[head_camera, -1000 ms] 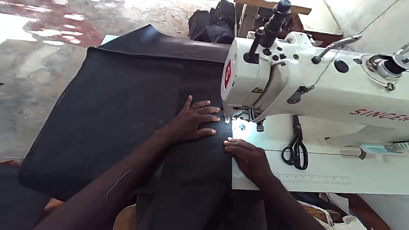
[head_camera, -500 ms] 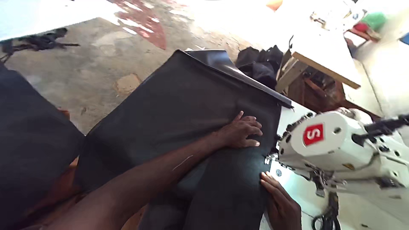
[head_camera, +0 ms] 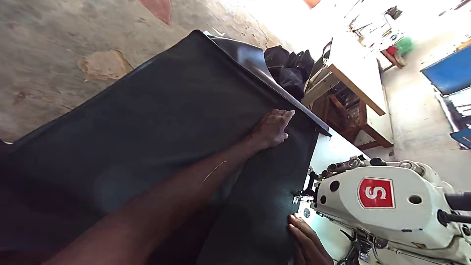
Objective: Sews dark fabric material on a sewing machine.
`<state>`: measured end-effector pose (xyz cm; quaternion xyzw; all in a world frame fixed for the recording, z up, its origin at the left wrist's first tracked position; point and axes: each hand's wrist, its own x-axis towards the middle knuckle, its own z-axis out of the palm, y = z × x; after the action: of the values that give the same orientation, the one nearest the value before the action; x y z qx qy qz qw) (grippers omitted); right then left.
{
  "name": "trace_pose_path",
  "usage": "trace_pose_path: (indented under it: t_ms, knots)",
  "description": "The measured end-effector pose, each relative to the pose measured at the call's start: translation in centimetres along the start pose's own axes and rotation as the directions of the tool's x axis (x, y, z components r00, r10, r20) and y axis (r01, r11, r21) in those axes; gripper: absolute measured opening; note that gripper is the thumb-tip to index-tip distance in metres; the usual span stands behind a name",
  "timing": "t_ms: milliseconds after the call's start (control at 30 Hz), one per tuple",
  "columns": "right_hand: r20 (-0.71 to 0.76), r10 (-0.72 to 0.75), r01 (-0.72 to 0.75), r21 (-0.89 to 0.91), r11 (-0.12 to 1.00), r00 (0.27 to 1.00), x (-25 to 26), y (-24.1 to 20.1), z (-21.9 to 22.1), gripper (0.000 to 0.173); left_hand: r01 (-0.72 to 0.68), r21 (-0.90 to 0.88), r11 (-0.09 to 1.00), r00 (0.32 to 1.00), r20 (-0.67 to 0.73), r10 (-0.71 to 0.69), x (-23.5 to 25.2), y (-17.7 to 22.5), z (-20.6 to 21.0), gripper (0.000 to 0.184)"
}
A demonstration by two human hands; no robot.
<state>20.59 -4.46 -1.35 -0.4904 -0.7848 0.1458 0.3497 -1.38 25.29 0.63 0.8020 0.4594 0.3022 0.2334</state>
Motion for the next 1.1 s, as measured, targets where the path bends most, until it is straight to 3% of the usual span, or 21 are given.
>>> trace_pose_path:
  t_ms: [200, 400, 500, 600, 667, 733, 800, 867, 967, 1033, 1100]
  knots:
    - [0.006, -0.024, 0.024, -0.059, 0.998, 1.000, 0.0, -0.1, 0.4, 0.025, -0.125, -0.029, 0.992, 0.989, 0.080, 0.127, 1.8, -0.1, 0.8, 0.060]
    - [-0.021, -0.034, 0.032, -0.104, 0.994, 0.999, -0.3, -0.3, 0.5, 0.026, -0.268, -0.132, 0.954, 0.951, -0.195, 0.240, 0.2, -0.5, 0.4, 0.031]
    - [-0.063, -0.025, 0.019, -0.089, 0.996, 0.998, -0.2, -0.6, 0.4, 0.032, -0.293, -0.162, 0.942, 0.944, -0.203, 0.259, -4.6, 0.7, -0.5, 0.037]
    - [-0.160, 0.145, -0.130, 0.097, 0.987, 0.976, -0.7, -2.7, 1.1, 0.053, -0.282, -0.173, 0.944, 0.958, 0.002, 0.286, -14.9, 5.9, -3.0, 0.050]
    - [-0.173, 0.399, -0.298, 0.423, 0.856, 0.901, -1.9, -6.1, 2.3, 0.062, -0.311, -0.137, 0.940, 0.914, 0.228, 0.336, -22.7, 10.3, -5.0, 0.067]
    - [-0.095, 0.641, -0.393, 0.719, 0.573, 0.762, -3.6, -10.6, 3.3, 0.059, -0.331, -0.090, 0.939, 0.839, 0.427, 0.337, -28.6, 13.6, -6.2, 0.086]
    - [0.083, 0.750, -0.424, 0.862, 0.276, 0.657, -5.2, -14.1, 3.7, 0.053, -0.363, 0.010, 0.932, 0.800, 0.517, 0.306, -31.7, 15.3, -6.9, 0.095]
    - [0.220, 0.735, -0.448, 0.885, 0.125, 0.641, -6.8, -16.2, 3.7, 0.052, -0.387, 0.140, 0.911, 0.785, 0.568, 0.246, -32.5, 16.0, -8.0, 0.097]
    - [0.344, 0.609, -0.462, 0.886, 0.040, 0.714, -8.4, -16.8, 3.2, 0.044, -0.384, 0.269, 0.883, 0.730, 0.675, 0.112, -32.5, 16.9, -9.7, 0.105]
    - [0.419, 0.500, -0.500, 0.866, 0.031, 0.757, -8.3, -16.4, 2.5, 0.036, -0.440, 0.326, 0.837, 0.742, 0.657, 0.134, -32.7, 17.4, -10.2, 0.105]
    - [0.535, 0.312, -0.588, 0.803, 0.102, 0.785, -7.8, -16.8, 1.3, 0.028, -0.497, 0.356, 0.791, 0.749, 0.637, 0.184, -33.0, 18.1, -10.6, 0.107]
